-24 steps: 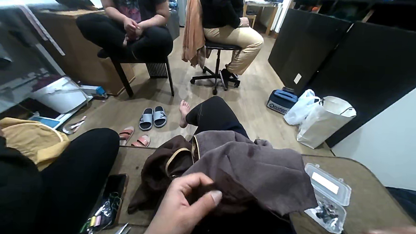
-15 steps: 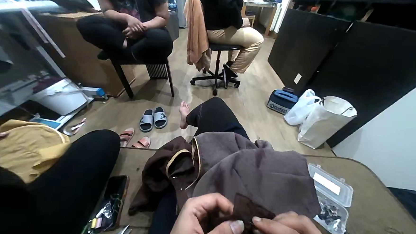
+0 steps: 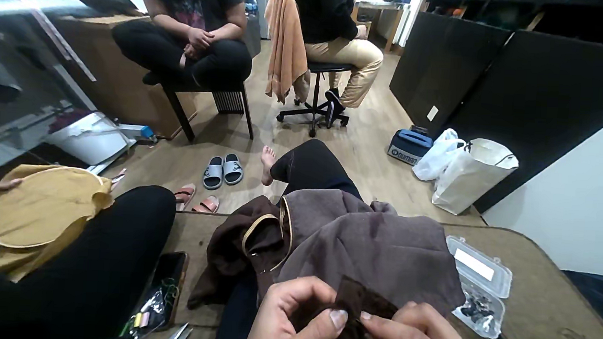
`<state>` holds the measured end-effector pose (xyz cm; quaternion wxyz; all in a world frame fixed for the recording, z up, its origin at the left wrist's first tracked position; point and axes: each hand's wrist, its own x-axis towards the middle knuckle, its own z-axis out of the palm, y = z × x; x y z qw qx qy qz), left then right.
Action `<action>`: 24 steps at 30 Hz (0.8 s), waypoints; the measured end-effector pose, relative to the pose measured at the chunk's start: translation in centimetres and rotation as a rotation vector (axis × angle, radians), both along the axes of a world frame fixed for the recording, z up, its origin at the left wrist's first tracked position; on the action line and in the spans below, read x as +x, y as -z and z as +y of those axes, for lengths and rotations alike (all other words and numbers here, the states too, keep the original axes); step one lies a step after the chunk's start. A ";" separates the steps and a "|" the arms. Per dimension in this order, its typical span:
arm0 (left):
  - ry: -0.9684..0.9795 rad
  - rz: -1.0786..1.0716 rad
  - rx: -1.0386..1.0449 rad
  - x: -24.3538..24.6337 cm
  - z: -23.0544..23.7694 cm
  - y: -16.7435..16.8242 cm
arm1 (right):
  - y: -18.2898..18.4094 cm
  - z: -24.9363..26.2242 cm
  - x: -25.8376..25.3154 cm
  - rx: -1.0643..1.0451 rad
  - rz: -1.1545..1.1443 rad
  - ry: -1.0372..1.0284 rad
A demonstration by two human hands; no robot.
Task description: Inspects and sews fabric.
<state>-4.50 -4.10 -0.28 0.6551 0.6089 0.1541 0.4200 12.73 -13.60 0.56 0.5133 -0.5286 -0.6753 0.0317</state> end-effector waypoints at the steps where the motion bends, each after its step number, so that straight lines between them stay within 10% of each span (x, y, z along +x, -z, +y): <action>1: 0.007 -0.001 0.005 0.0 0.0 0.0 | 0.0 0.0 0.0 -0.001 0.005 -0.002; 18: 0.049 0.041 0.165 0.3 -0.2 -0.1 | -0.5 1.1 1.4 -0.186 0.435 -0.317; 24: -0.086 0.081 0.327 0.3 0.0 0.2 | -0.3 0.8 0.8 0.179 -0.170 -0.014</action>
